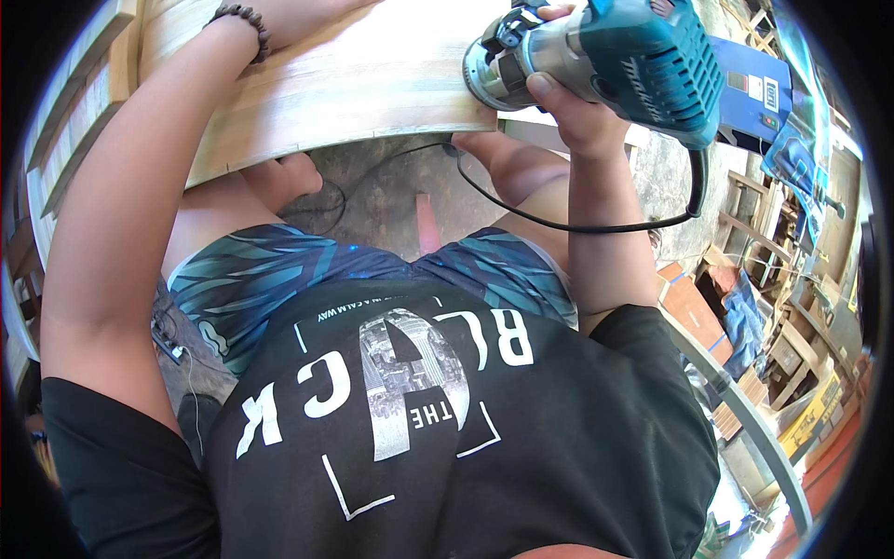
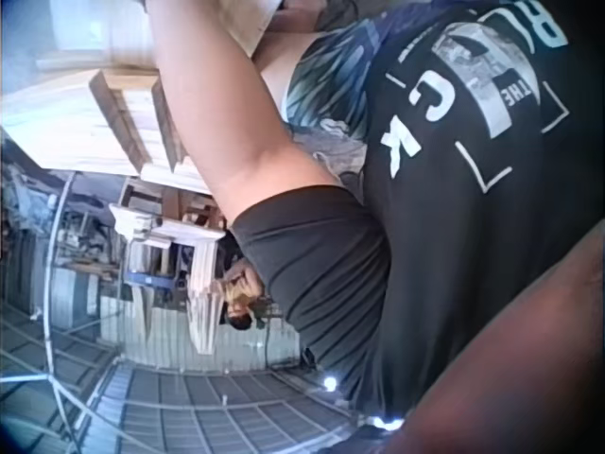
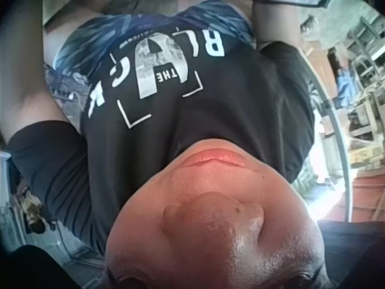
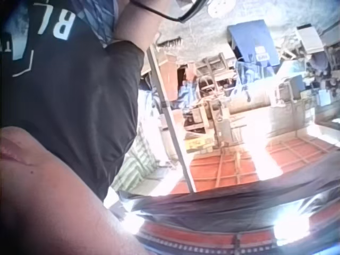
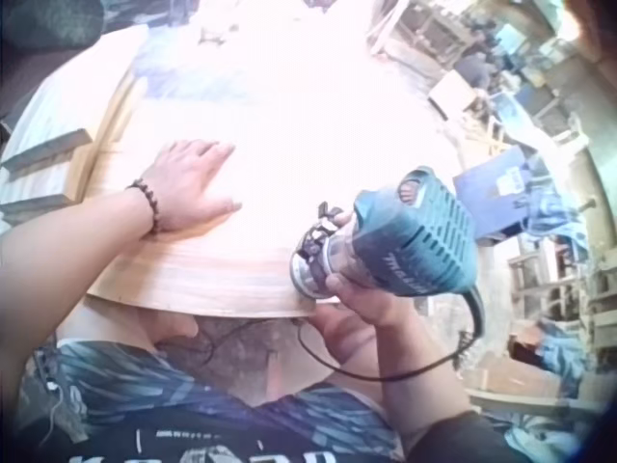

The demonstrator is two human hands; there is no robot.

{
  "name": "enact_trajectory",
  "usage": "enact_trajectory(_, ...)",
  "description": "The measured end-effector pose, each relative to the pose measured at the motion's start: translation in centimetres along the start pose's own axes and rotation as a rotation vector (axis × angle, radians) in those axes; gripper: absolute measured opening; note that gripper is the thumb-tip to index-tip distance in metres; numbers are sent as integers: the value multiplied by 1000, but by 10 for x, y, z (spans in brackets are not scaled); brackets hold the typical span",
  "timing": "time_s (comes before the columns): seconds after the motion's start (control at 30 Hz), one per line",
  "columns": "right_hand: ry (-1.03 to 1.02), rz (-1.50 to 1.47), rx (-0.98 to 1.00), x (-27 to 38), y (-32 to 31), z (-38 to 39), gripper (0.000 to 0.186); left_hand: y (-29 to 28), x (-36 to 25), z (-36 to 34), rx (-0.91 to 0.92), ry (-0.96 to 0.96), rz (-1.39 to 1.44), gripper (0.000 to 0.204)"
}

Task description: Using a handheld router to finish or shape the edges of several wooden boards.

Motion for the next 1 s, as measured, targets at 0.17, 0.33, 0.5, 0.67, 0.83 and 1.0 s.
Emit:
enact_trajectory(0.17, -328, 73, -79, 21, -6, 2, 71, 4, 4, 2, -11, -4, -23, 89)
enact_trajectory(0.33, -339, 122, -27, 13, -7, 12, 78, 3, 5, 3, -14, 24, -23, 90)
enact_trajectory(0.5, -308, 112, -44, 16, -6, 30, 82, 4, 6, 5, 10, 1, -42, 90)
enact_trajectory(0.67, -379, 185, -63, 24, 1, 44, 84, 5, 7, 6, -9, 16, -45, 90)
enact_trajectory(0.83, -347, 162, -109, 21, -1, 52, 89, 7, 8, 7, -3, -7, -63, 90)
enact_trajectory(1.0, -350, 189, -54, 24, 3, 62, 88, 5, 7, 6, -5, -1, -62, 90)
Point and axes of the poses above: each hand's wrist, its own z-axis away from the middle knuckle, its own y-axis out of the palm, x = y × z, the point moved 9 cm from there along -z, towards the middle knuckle, and after that the axes turned 13 degrees about -x, right-handed, at the moved point
